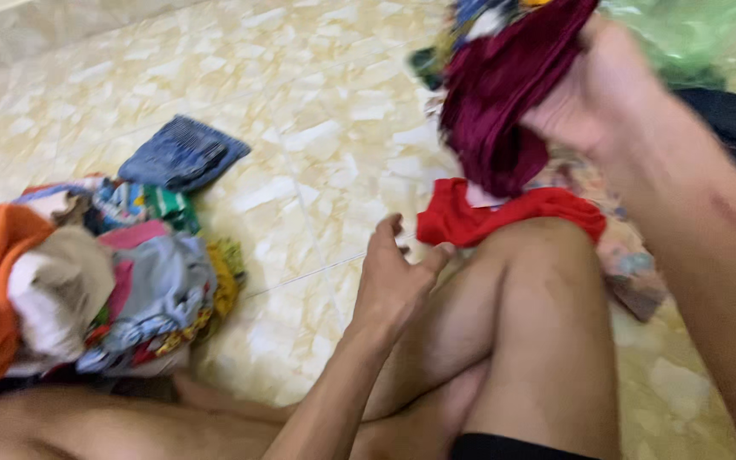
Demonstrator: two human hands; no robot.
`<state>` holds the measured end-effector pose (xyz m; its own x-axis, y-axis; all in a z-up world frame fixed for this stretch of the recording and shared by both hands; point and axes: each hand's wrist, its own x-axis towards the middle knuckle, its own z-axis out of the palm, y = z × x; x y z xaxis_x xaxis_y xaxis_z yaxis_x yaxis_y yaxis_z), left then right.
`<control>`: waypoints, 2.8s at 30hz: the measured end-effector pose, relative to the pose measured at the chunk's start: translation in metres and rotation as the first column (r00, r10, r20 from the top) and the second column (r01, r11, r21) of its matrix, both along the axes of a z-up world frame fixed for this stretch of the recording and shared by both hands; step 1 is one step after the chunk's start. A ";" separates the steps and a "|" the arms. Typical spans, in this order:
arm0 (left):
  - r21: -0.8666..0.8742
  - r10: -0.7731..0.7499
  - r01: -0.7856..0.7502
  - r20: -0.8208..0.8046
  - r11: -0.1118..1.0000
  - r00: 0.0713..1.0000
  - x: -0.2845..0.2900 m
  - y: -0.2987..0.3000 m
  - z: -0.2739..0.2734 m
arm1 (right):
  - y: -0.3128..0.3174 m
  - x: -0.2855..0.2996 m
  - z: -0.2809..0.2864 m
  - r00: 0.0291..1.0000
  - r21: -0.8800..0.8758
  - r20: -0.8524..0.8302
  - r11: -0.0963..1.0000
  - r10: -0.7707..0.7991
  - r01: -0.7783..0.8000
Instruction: The person folds children's clothing by hand, including shorts, shirts, and a dress, placing them into a pile on the floor.
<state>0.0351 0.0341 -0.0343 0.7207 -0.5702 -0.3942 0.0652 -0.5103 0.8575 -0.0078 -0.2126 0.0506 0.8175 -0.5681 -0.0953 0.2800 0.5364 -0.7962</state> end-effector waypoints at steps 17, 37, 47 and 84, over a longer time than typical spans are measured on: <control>-0.126 0.178 -0.193 -0.123 0.973 0.976 0.084 0.121 0.035 | 0.189 0.076 -0.029 0.880 -0.498 -0.468 0.847 -0.085 -0.183; 0.521 -0.125 0.098 0.017 0.848 0.992 0.105 0.186 -0.067 | 0.193 0.035 -0.134 0.290 -0.263 -0.954 0.688 -0.079 -0.676; 0.665 -0.116 0.024 0.094 0.746 0.989 0.096 0.199 -0.036 | 0.183 0.046 -0.215 0.605 -0.333 -0.796 0.819 0.022 -0.467; 0.272 0.075 -0.140 0.233 0.952 0.969 0.091 0.184 -0.083 | 0.202 0.124 -0.189 0.577 -0.677 -0.716 0.593 -0.394 -0.436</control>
<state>0.1260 0.2177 -0.1174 0.8578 -0.3717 -0.3549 -0.0384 -0.7351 0.6769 0.1159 -0.0103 -0.1386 0.6531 -0.7256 -0.2168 -0.6226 -0.3516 -0.6991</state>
